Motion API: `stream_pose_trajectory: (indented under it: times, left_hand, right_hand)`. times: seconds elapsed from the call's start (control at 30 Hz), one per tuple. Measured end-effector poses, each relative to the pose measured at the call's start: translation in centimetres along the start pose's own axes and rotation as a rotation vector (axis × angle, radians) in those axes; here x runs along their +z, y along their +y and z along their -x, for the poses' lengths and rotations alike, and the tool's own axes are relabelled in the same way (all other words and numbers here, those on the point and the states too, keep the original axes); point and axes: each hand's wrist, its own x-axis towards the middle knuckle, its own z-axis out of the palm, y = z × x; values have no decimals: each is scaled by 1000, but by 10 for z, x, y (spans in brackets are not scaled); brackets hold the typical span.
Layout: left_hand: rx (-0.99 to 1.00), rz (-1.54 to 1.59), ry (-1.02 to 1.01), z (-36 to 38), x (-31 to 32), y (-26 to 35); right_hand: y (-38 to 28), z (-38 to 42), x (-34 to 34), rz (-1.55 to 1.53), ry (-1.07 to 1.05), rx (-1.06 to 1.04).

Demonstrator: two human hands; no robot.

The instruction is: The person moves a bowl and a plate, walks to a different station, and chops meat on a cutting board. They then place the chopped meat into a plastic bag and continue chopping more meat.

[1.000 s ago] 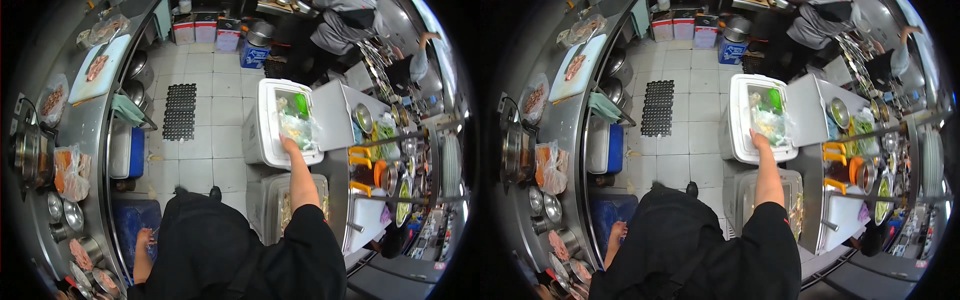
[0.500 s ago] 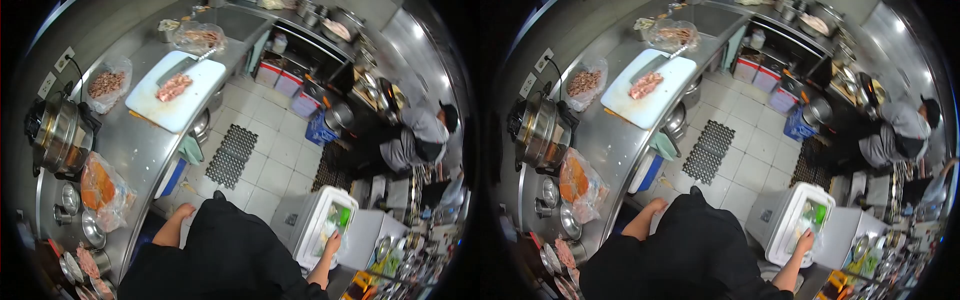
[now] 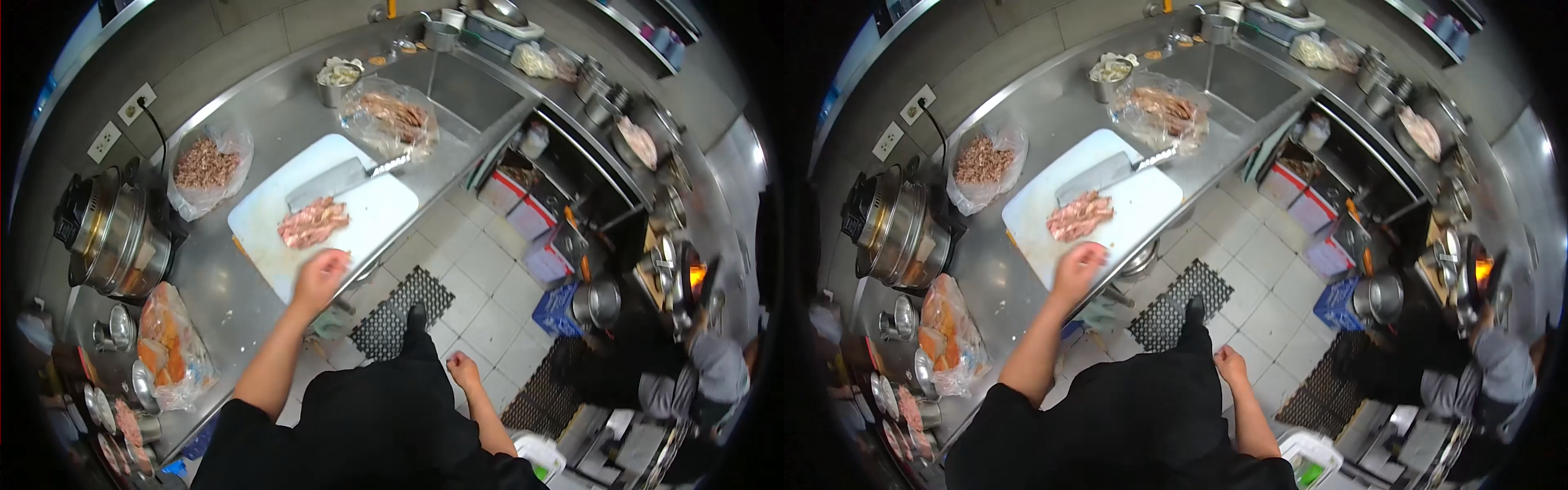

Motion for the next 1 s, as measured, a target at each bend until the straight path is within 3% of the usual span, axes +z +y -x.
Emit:
stream_pose_trajectory:
  times: [0.03, 0.1, 0.13, 0.23, 0.37, 0.47, 0.53, 0.63, 0.67, 0.73, 0.8, 0.87, 0.93, 1.0]
  left_hand:
    - [-5, -49, 139, -17, -18, -10]
    - [-74, -95, 369, -35, -47, -17]
    - [-131, -89, 458, -39, -57, -12]
    - [-228, -177, 602, -29, -60, -11]
    - [-304, -198, 696, -1, -36, -17]
    - [-316, -281, 742, 6, -28, -4]
    - [-331, -302, 785, 9, -32, -9]
    - [-287, -513, 721, -6, -36, 12]
    - [-286, -504, 730, -11, -39, 18]
    - [-246, -521, 625, -18, -42, 20]
    - [-167, -603, 560, -28, -44, 11]
    - [-79, -685, 484, -46, -47, 8]
    - [-121, -731, 203, -72, -46, 9]
    - [-51, -853, 153, -94, -39, -1]
  right_hand:
    - [-12, -34, -12, -106, -66, -126]
    - [-49, -106, -38, 128, -49, -430]
    - [-86, -132, -58, 139, -129, -454]
    - [-213, -192, -115, 69, -169, -708]
    - [-355, -249, -133, 99, 87, -1313]
    - [-417, -288, -104, 266, 4, -1410]
    - [-427, -316, -73, 736, 158, -1347]
    - [-436, -324, -57, 900, 104, -1246]
    - [-441, -325, -63, 910, 107, -1253]
    - [-454, -319, -85, 936, -122, -1188]
    - [-460, -305, -106, 913, -107, -1193]
    - [-461, -285, -127, 898, -154, -1026]
    - [-454, -259, -146, 857, -173, -915]
    - [-434, -245, -151, 814, -197, -802]
